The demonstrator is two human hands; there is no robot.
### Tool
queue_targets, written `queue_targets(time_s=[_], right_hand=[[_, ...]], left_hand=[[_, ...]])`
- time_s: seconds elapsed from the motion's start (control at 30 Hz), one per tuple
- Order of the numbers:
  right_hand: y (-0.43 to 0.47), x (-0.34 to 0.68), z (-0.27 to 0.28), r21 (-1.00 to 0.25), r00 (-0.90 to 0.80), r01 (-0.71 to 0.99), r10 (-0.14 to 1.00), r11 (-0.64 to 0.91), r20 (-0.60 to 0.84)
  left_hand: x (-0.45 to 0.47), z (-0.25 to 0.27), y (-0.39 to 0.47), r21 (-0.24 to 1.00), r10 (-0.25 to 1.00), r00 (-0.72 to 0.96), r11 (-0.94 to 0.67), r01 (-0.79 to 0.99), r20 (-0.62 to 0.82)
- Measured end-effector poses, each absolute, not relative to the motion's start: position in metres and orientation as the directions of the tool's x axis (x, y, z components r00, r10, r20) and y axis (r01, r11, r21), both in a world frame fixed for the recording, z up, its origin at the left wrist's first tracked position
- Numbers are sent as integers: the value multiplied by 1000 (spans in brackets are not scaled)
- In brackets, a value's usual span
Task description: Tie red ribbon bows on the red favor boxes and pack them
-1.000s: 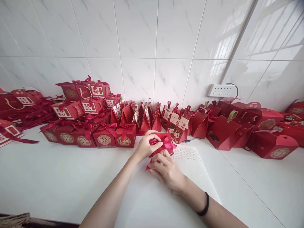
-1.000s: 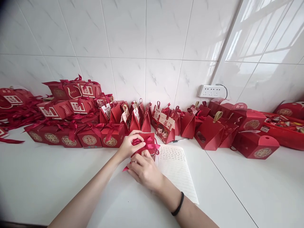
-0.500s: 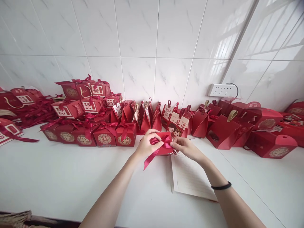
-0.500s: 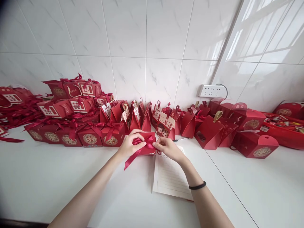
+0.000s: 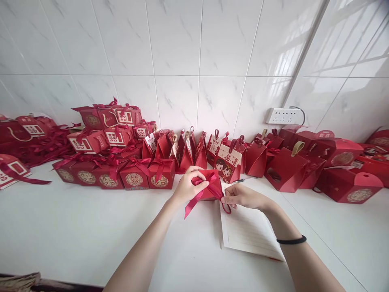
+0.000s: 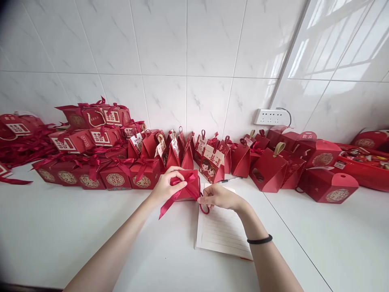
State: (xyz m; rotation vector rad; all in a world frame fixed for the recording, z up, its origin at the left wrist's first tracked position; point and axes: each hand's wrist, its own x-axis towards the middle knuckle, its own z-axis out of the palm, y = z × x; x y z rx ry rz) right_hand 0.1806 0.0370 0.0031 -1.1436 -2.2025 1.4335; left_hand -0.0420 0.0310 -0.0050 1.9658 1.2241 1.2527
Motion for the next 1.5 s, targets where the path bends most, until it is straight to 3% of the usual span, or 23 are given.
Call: queue_targets(time_s=[0.07,0.17,0.23,0.3,0.4,0.6,0.9,1.23,1.5], right_hand=[[39,181,2,-870,-637,443,759,216,-135],[41,175,2,-877,-444,355,884,323,145],[41,167,0,-861,-296,302,898,410,324],[40,159,-4,-852,-241,257,884,456,401],[39,149,-10,-887,-205,179,898,426,390],[40,147,-14,-945,-187,62,934,320,304],[40,149,-13,-964,-200,-15,943,266,264],[37,149,-11,-961,-256,-34,927,276,275],[37,147,-12,-973,-233,-59,945,223,231]], left_hand=[[-42,-5,31,777,879,177,-474,413,442],[-40,-6,30,771,864,184,-502,391,469],[-37,-8,29,767,849,156,-524,370,505],[-35,-12,29,761,831,104,-545,352,547],[-35,-19,29,719,783,69,-599,353,618],[-41,-23,28,550,653,154,-722,419,741],[-38,-5,22,822,845,198,-531,204,497],[-43,-10,29,838,858,121,-513,184,499],[-45,-12,33,832,829,107,-554,31,549]])
